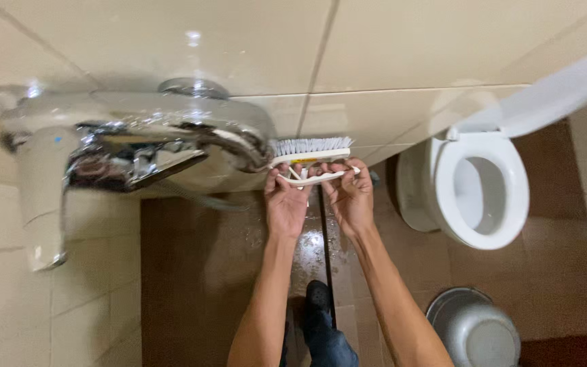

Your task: The person attempts to mount a white plastic brush holder to a tiled bathroom wall and then tests its stability by hand.

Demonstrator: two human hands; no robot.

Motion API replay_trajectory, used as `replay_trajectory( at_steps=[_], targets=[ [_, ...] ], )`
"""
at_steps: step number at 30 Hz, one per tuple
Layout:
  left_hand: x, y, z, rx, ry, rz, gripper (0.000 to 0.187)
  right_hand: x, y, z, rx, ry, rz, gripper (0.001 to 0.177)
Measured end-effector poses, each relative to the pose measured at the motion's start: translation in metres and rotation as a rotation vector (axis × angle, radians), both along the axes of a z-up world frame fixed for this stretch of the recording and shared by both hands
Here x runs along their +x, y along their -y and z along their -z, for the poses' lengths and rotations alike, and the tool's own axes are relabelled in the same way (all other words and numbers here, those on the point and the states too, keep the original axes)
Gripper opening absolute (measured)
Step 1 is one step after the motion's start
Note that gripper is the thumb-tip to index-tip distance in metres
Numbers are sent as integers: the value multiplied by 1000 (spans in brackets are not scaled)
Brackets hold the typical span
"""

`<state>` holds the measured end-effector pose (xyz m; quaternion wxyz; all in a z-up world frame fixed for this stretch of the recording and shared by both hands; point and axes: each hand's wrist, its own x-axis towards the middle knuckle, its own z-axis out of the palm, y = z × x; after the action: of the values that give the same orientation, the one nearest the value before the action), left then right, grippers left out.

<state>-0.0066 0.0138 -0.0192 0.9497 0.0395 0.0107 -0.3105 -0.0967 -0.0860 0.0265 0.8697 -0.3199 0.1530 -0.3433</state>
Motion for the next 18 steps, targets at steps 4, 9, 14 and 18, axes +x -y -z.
replay_trajectory(
  at_steps=[4, 9, 14, 18],
  targets=[
    [-20, 23, -18, 2, -62, 60, 25, -25, 18, -20, 3, -5, 72, 16],
    [-36, 61, -43, -57, -47, 78, 24, -39, 49, -49, -1, -26, 147, 20],
    [-65, 100, -52, 18, -68, 66, 21, -58, 88, -62, -58, -93, 194, 22],
    [-87, 132, -61, 52, -69, 77, 18, -79, 120, -61, -26, -92, 225, 25]
  ],
)
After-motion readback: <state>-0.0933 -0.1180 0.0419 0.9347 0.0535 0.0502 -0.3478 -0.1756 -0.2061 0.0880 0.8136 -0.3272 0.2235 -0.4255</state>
